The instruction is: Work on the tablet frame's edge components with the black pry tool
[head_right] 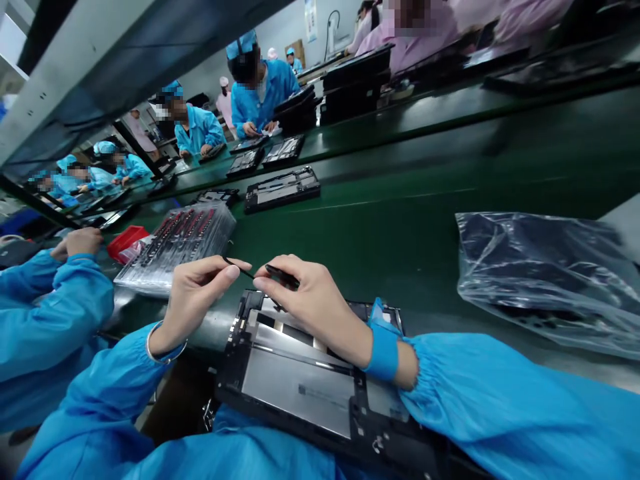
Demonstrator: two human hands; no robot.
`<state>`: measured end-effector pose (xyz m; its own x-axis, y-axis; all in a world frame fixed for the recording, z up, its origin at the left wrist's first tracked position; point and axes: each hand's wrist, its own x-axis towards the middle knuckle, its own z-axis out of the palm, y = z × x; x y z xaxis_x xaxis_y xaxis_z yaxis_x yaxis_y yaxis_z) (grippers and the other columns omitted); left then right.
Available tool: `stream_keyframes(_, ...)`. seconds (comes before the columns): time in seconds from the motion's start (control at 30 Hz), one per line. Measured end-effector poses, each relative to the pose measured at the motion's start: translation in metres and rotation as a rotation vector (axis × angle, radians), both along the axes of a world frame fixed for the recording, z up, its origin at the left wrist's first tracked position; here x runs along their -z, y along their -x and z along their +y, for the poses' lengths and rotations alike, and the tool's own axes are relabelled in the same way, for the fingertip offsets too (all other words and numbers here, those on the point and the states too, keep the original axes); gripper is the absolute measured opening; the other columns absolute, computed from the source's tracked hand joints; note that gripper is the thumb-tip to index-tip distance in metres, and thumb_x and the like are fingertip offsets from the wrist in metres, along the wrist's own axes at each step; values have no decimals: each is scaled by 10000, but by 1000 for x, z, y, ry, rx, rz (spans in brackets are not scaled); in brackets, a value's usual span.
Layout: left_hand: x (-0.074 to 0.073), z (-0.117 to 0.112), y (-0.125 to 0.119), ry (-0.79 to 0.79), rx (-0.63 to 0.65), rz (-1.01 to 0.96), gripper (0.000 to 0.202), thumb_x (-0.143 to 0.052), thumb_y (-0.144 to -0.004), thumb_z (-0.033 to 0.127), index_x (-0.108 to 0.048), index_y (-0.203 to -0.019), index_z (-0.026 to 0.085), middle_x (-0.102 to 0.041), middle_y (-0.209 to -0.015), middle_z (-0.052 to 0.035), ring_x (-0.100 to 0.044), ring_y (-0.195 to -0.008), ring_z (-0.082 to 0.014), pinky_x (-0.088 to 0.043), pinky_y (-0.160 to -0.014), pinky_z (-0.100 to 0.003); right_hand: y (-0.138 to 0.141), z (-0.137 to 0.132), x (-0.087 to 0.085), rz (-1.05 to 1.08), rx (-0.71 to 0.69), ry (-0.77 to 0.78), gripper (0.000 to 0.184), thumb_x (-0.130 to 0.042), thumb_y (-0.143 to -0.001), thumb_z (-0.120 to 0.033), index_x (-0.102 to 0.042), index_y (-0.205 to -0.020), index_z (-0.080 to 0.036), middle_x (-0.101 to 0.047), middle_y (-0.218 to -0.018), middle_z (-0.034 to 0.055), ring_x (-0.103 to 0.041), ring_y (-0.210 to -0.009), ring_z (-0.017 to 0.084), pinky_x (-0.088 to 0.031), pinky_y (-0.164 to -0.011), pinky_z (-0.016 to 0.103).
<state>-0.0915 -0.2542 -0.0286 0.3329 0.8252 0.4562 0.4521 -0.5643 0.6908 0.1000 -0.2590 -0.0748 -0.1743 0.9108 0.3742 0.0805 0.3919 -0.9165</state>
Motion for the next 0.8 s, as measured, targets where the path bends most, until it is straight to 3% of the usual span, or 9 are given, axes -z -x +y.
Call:
stream_keyframes(0.17,3,-6,1,33,-1,-36,241,-641,-949,358,-772,-904,161,-594,-554,27,-401,-444,-60,-304,-404,-195,3,-4,-2,11,11,-45,164,-632,-887,-310,-687,-771,-208,-628,-742,3,-557,-690,146,-429,-647,278)
stream_keyframes(0.27,4,-11,9,-51,43,152,256,-568,-997,332,-764,-1009,168,-673,-642,11,-533,-503,-76,-405,-476,-189,-7,-7,-11,-58,22,-106,172,-611,-900,-288,-650,-750,-213,-618,-731,0,-554,-698,150,-423,-661,288)
stream_keyframes(0.37,9,-12,20,-131,125,382,277,-504,-1030,299,-740,-1070,160,-769,-894,-34,-709,-759,-129,-524,-674,-211,-28,-11,-17,-247,37,-135,163,-597,-911,-267,-637,-759,-225,-624,-743,4,-549,-714,162,-410,-655,297)
stream_keyframes(0.47,19,-8,28,-160,184,560,288,-464,-1044,297,-710,-1114,164,-768,-1010,-46,-729,-876,-167,-540,-754,-254,-54,-21,-14,-489,27,-89,160,-564,-915,-254,-630,-770,-232,-625,-757,22,-542,-716,180,-393,-612,304)
stream_keyframes(0.57,28,0,28,-161,220,667,295,-430,-1054,304,-693,-1086,175,-746,-924,-36,-703,-795,-163,-514,-695,-264,-73,-32,-6,-636,-21,-4,174,-517,-916,-238,-611,-769,-235,-630,-774,40,-548,-716,196,-396,-588,310)
stream_keyframes(0.7,35,9,21,-212,269,751,337,-409,-1054,289,-636,-836,168,-629,-703,-5,-575,-608,-151,-400,-561,-282,-82,-37,2,-712,-62,92,192,-497,-923,-260,-609,-768,-240,-640,-779,48,-564,-718,205,-417,-590,314)
stream_keyframes(0.8,39,12,15,-217,294,784,344,-414,-1049,286,-563,-760,175,-563,-663,5,-508,-585,-150,-344,-539,-293,-84,-35,5,-737,-57,151,214,-497,-930,-289,-629,-770,-240,-654,-795,52,-576,-725,205,-422,-592,312)
